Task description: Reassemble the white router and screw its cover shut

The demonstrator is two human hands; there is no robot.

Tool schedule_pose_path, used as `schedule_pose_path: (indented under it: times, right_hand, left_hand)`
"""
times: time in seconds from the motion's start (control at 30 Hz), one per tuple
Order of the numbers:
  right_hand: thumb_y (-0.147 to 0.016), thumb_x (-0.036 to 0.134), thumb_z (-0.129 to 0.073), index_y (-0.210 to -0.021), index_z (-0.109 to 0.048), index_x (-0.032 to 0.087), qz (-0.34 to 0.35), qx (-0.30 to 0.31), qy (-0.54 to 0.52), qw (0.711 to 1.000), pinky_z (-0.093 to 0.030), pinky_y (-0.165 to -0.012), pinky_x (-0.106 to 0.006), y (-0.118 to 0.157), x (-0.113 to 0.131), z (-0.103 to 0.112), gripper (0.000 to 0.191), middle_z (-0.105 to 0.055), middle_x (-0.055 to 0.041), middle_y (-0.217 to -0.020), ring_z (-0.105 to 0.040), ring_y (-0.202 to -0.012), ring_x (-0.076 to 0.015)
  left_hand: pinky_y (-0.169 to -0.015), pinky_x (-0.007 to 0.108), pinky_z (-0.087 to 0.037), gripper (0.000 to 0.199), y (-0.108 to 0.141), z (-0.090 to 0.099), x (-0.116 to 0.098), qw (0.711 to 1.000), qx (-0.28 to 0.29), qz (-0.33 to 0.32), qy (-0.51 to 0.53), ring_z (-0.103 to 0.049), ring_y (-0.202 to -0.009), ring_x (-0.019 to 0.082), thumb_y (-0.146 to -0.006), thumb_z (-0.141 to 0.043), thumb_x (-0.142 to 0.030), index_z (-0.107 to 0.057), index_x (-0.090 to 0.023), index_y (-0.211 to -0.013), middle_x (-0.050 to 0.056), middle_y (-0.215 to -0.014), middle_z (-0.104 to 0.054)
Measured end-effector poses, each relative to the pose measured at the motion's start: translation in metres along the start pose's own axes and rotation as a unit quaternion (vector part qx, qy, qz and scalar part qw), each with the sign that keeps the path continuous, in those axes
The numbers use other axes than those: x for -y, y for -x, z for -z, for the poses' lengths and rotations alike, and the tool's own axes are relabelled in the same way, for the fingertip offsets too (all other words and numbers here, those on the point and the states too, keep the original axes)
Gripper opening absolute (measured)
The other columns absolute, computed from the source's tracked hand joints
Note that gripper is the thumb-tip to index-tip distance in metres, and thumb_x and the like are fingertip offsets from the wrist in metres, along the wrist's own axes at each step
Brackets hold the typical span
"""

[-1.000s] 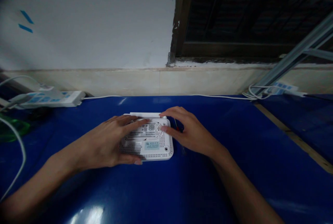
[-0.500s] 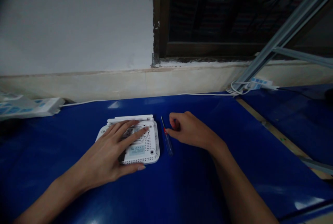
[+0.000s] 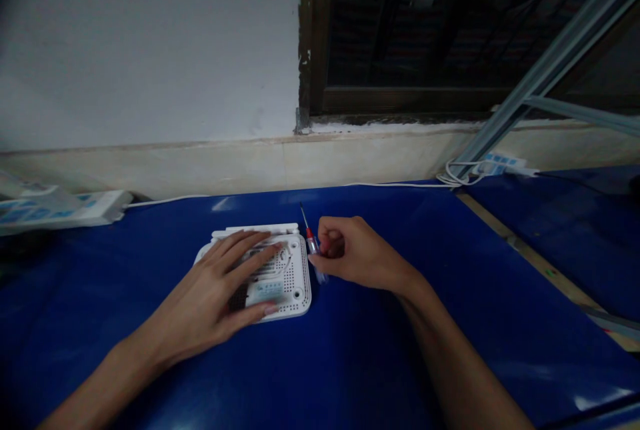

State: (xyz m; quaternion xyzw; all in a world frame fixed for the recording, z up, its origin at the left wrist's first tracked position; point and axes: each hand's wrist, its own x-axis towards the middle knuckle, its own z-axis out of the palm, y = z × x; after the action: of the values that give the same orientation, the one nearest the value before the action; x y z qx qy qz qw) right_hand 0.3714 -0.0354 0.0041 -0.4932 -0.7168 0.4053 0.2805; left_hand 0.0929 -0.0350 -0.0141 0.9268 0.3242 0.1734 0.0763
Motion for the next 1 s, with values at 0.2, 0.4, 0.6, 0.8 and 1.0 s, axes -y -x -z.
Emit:
schedule_pose_path:
  times: [0.2, 0.4, 0.6, 0.8, 1.0]
  right_hand:
    - [-0.079, 0.030, -0.083, -0.084, -0.066, 0.018, 0.094, -0.045, -0.041, 0.994, -0.052, -0.068, -0.024, -0.001, 0.020, -0.017, 0.022, -0.071, -0.0007, -0.081, -0.068, -0.073, -0.0135]
    - [-0.079, 0.025, -0.081, -0.081, -0.070, 0.019, 0.175, -0.040, 0.001, 0.984, -0.050, -0.063, -0.022, -0.001, 0.032, -0.044, 0.013, -0.069, 0.0025, -0.072, -0.062, -0.064, -0.0101]
    - [-0.078, 0.022, -0.082, -0.086, -0.070, 0.019, 0.193, -0.044, -0.006, 0.980, -0.051, -0.065, -0.019, -0.004, 0.031, -0.047, 0.015, -0.071, 0.0031, -0.078, -0.063, -0.067, -0.0081]
    - [-0.092, 0.024, -0.069, -0.133, -0.061, 0.024, 0.102, -0.025, -0.110, 0.988, -0.056, -0.078, -0.024, -0.005, 0.021, -0.038, 0.042, -0.069, -0.0015, -0.098, -0.069, -0.085, -0.0119]
    - [-0.097, 0.030, -0.066, -0.134, -0.063, 0.024, 0.030, 0.024, -0.231, 0.972, -0.050, -0.057, -0.017, -0.008, 0.010, -0.027, 0.038, -0.069, 0.0015, -0.084, -0.062, -0.064, -0.0069]
  left_hand:
    - [-0.103, 0.048, -0.049, 0.032, 0.002, 0.007, -0.007, 0.982, -0.114, 0.061, 0.136, -0.056, -0.120, 0.027, -0.104, -0.052, -0.036, -0.067, -0.022, -0.129, 0.010, -0.126, -0.067]
    - [-0.084, 0.036, -0.055, 0.019, -0.002, 0.011, -0.014, 0.915, -0.153, 0.143, 0.346, -0.066, -0.093, 0.020, -0.099, -0.063, -0.037, -0.077, -0.023, -0.099, 0.003, -0.100, -0.073]
    - [-0.077, 0.027, -0.054, 0.018, -0.006, 0.009, -0.013, 0.813, -0.249, 0.194, 0.489, -0.066, -0.088, 0.016, -0.099, -0.063, -0.037, -0.069, -0.020, -0.097, 0.003, -0.098, -0.071]
    - [-0.084, 0.031, -0.051, 0.010, 0.002, 0.022, 0.010, 0.881, -0.319, 0.164, 0.308, -0.062, -0.088, 0.016, -0.105, -0.050, -0.028, -0.059, -0.022, -0.107, 0.001, -0.095, -0.063]
    - [-0.082, 0.033, -0.052, 0.025, 0.012, 0.016, 0.023, 0.990, -0.128, 0.037, 0.042, -0.059, -0.093, 0.018, -0.105, -0.048, -0.021, -0.063, -0.020, -0.126, 0.006, -0.106, -0.057]
